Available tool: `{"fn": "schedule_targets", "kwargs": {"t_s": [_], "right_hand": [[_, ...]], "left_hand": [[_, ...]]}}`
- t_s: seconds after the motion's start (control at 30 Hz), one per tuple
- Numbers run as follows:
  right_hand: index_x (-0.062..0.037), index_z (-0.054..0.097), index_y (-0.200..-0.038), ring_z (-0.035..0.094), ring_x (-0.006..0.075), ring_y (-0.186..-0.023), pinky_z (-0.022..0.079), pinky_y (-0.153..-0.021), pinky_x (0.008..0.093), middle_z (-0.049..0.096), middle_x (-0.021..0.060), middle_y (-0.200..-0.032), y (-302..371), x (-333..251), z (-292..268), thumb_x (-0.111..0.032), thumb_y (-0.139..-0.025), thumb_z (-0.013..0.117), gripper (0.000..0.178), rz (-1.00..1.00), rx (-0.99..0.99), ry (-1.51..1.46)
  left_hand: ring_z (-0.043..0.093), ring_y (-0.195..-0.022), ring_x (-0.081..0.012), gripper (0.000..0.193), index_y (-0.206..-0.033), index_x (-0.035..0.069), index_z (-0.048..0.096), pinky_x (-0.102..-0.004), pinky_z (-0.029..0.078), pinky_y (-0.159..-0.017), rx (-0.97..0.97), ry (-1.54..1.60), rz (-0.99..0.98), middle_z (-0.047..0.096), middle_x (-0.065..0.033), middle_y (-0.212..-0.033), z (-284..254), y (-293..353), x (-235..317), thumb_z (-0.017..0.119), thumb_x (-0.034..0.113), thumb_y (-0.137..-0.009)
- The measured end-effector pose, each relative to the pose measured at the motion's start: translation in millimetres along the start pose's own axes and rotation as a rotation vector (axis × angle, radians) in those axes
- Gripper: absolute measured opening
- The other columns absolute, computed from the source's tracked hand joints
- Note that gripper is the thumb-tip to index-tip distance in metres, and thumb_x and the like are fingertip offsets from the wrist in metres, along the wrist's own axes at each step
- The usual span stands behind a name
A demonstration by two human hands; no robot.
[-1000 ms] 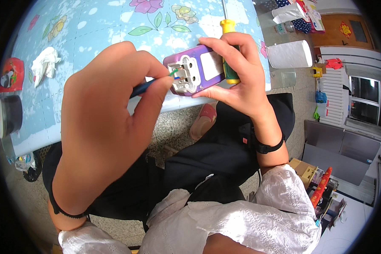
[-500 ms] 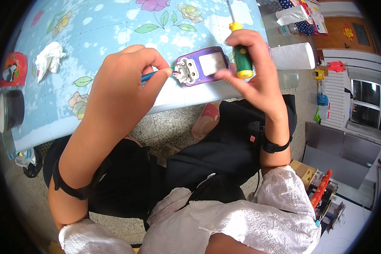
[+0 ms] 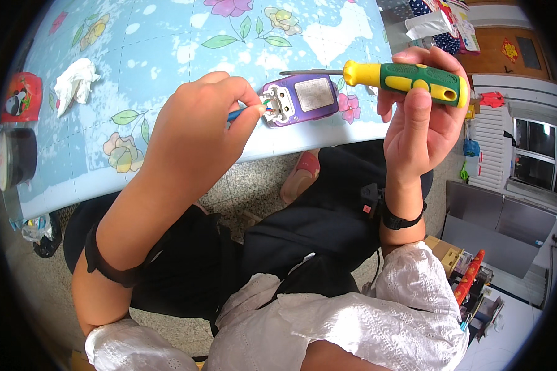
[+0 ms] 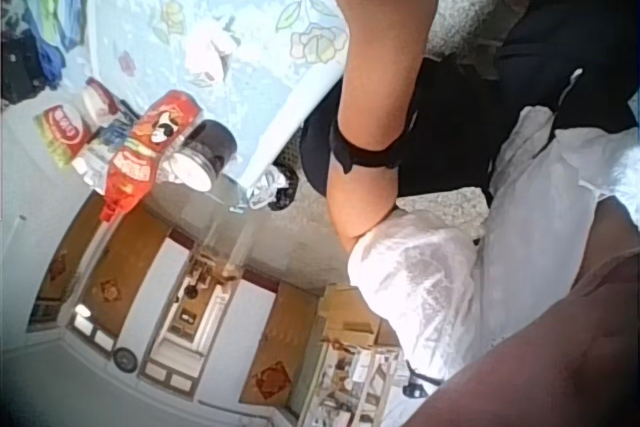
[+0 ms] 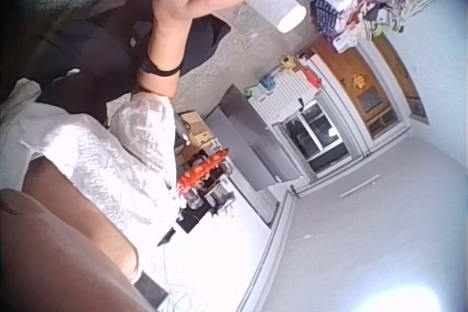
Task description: The person wires a small electrical plug by hand and using a screwdriver, inserting wires into terminals and tightening screws.
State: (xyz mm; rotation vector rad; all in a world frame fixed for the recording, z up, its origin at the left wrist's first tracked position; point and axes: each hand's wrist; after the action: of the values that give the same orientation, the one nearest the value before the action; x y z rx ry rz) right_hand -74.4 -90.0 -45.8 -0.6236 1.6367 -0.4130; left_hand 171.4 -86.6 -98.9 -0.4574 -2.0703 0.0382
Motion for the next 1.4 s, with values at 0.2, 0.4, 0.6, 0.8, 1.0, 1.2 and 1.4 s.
{"fn": "schedule_targets", "kwargs": {"t_s": [0.2, 0.4, 0.6, 0.8, 1.0, 1.2, 1.4], "right_hand": [[0.0017, 0.039, -0.138, 0.059, 0.0139, -0.081, 0.049, -0.07, 0.0242, 0.06, 0.0203, -0.113, 0, -4, 2, -0.002, -0.095, 0.06, 0.048, -0.003, -0.043, 0.066], [0.004, 0.04, -0.137, 0.059, 0.0187, -0.1, 0.05, -0.086, 0.0307, 0.059, 0.0182, -0.112, 0, -9, 7, 0.0, -0.092, 0.062, 0.05, 0.03, -0.074, 0.076], [0.0038, 0.041, -0.139, 0.059, 0.0155, -0.095, 0.05, -0.082, 0.0275, 0.06, 0.0159, -0.109, -7, -11, 13, 0.001, -0.091, 0.063, 0.052, 0.001, -0.078, 0.15], [0.0051, 0.038, -0.143, 0.059, 0.0127, -0.079, 0.048, -0.069, 0.0208, 0.064, 0.0174, -0.106, -24, -6, 7, -0.008, -0.096, 0.057, 0.052, -0.092, -0.222, 0.364], [0.0038, 0.026, -0.15, 0.061, 0.02, -0.097, 0.049, -0.088, 0.0317, 0.055, 0.0149, -0.112, -27, -6, 14, -0.008, -0.088, 0.07, 0.077, -0.044, -0.313, 0.376], [0.0042, 0.036, -0.142, 0.063, 0.0232, -0.1, 0.049, -0.088, 0.0335, 0.049, 0.015, -0.123, -33, -2, 23, -0.003, -0.087, 0.069, 0.065, -0.165, -0.308, 0.293], [0.0043, 0.035, -0.143, 0.062, 0.0233, -0.102, 0.049, -0.089, 0.0339, 0.047, 0.0144, -0.126, -39, -10, 16, -0.006, -0.089, 0.068, 0.064, -0.058, -0.357, 0.355]], "left_hand": [[0.055, -0.063, -0.0165, 0.007, -0.087, 0.0, 0.068, -0.0287, 0.042, -0.059, -0.004, -0.007, -0.007, 0.062, -0.0099, -0.078, 0, -1, 0, 0.07, 0.006, -0.085], [0.056, -0.063, -0.0164, 0.007, -0.088, -0.001, 0.068, -0.0284, 0.043, -0.059, -0.017, -0.014, -0.008, 0.063, -0.0107, -0.079, 1, -1, 0, 0.07, 0.006, -0.085], [0.06, -0.066, -0.0176, 0.008, -0.088, -0.001, 0.068, -0.029, 0.045, -0.061, -0.02, 0.001, -0.014, 0.064, -0.0118, -0.08, 0, -2, 1, 0.07, 0.007, -0.086], [0.06, -0.065, -0.0193, 0.009, -0.088, -0.002, 0.068, -0.0294, 0.045, -0.061, -0.049, 0.008, -0.043, 0.064, -0.0121, -0.08, 2, -3, 0, 0.069, 0.007, -0.086], [0.062, -0.07, -0.0246, 0.01, -0.087, -0.001, 0.068, -0.0318, 0.049, -0.066, -0.038, 0.014, -0.002, 0.065, -0.0134, -0.08, 1, -3, -3, 0.07, 0.008, -0.087], [0.061, -0.07, -0.0345, 0.009, -0.083, 0.001, 0.066, -0.0426, 0.047, -0.064, 0.007, 0.063, 0.031, 0.062, -0.016, -0.076, 5, -1, -10, 0.069, 0.01, -0.084], [0.058, -0.065, -0.0141, 0.014, -0.09, -0.004, 0.069, -0.0287, 0.047, -0.064, -0.046, 0.139, -0.042, 0.065, -0.01, -0.074, 3, -2, -12, 0.07, 0.01, -0.088]]}}
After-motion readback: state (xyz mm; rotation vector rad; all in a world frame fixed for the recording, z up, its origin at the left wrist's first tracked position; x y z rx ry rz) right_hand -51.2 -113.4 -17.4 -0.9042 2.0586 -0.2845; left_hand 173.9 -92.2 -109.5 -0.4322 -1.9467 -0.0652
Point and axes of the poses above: each hand's wrist, its own y-axis away from the middle knuckle, its own z-axis out of the palm, x = y × z
